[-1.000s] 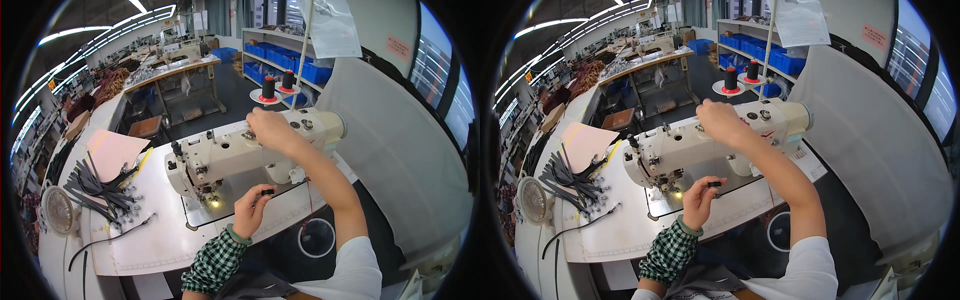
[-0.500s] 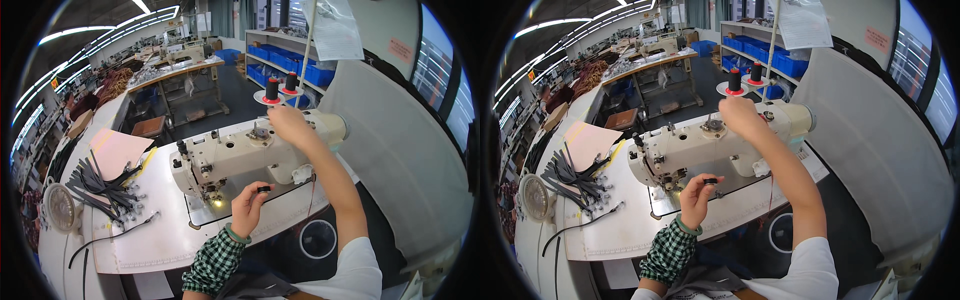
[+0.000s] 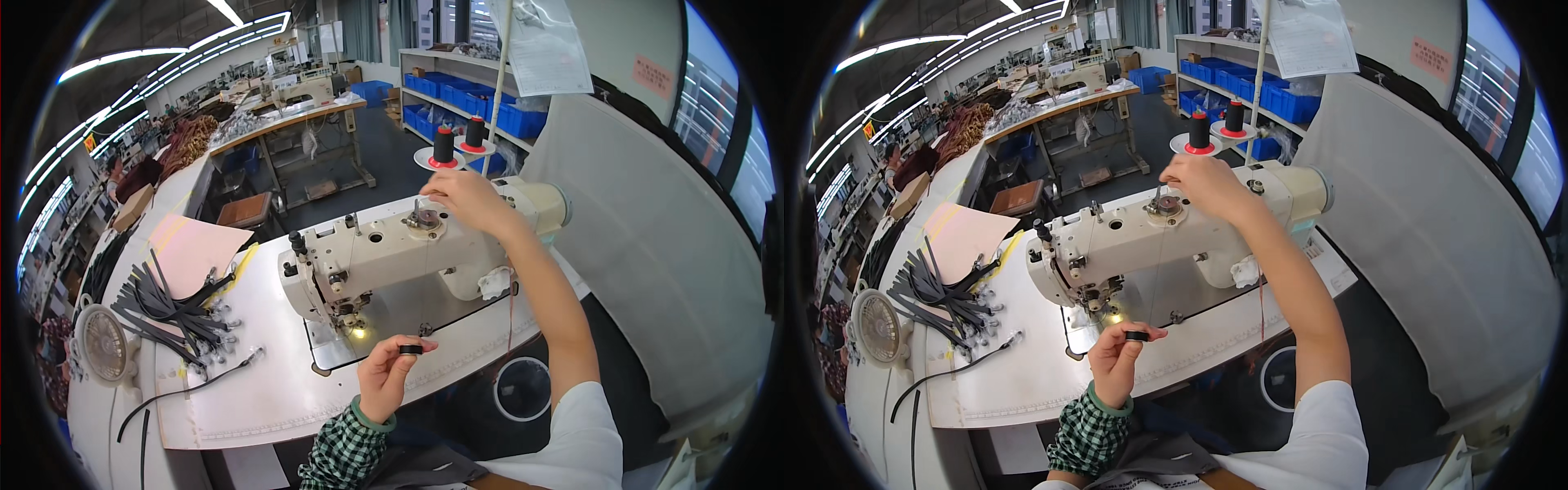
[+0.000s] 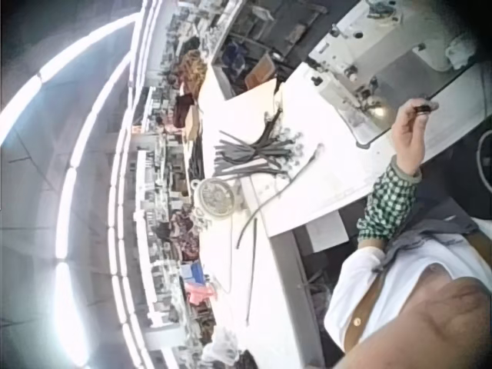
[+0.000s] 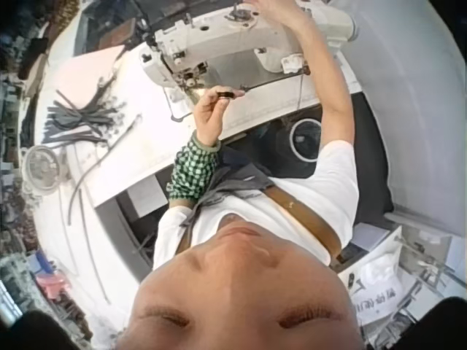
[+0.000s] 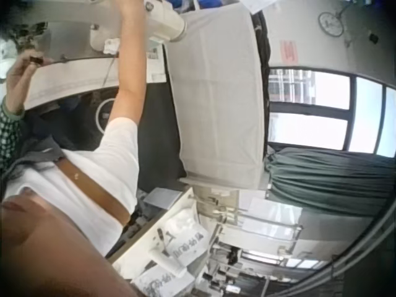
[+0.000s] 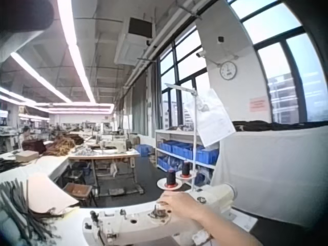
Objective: The person operates an industrial sewing machine to stitch black fabric straps. They repeatedly feed straps under the presser foot, guide them through the machine, and cut the thread after each seam. The workspace contains a pile of similar straps and a small fan.
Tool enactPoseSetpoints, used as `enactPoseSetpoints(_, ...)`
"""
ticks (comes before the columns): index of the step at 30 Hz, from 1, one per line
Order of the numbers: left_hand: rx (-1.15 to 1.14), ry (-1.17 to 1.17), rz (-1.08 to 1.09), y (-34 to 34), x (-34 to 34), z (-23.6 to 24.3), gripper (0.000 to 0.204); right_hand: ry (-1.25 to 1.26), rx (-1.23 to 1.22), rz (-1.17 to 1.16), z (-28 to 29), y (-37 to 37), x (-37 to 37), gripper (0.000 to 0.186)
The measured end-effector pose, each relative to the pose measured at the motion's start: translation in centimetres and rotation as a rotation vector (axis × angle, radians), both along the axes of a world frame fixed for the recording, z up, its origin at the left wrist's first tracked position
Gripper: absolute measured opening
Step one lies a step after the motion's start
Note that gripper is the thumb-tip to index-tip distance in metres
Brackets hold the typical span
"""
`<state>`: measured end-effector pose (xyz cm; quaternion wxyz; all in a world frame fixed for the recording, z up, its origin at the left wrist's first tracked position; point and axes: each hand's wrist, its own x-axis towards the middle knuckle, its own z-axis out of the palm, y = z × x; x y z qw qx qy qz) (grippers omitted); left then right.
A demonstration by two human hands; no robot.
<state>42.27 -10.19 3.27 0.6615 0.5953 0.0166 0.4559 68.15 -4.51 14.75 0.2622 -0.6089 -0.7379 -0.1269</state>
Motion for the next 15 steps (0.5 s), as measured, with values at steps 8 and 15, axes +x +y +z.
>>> enactPoseSetpoints(8, 0.01, 0.085, 0.041, -0.1, 0.0, 0.1, 0.016, -0.161, -0.266, 0.056, 0.7, 1.6, 0.4, 0.012)
enactPoseSetpoints(15, -0.002, 0.043, 0.016, -0.1, -0.2, -0.2, 0.017, 1.022, 0.306, 0.194, -2.7, -3.2, -1.8, 0.028)
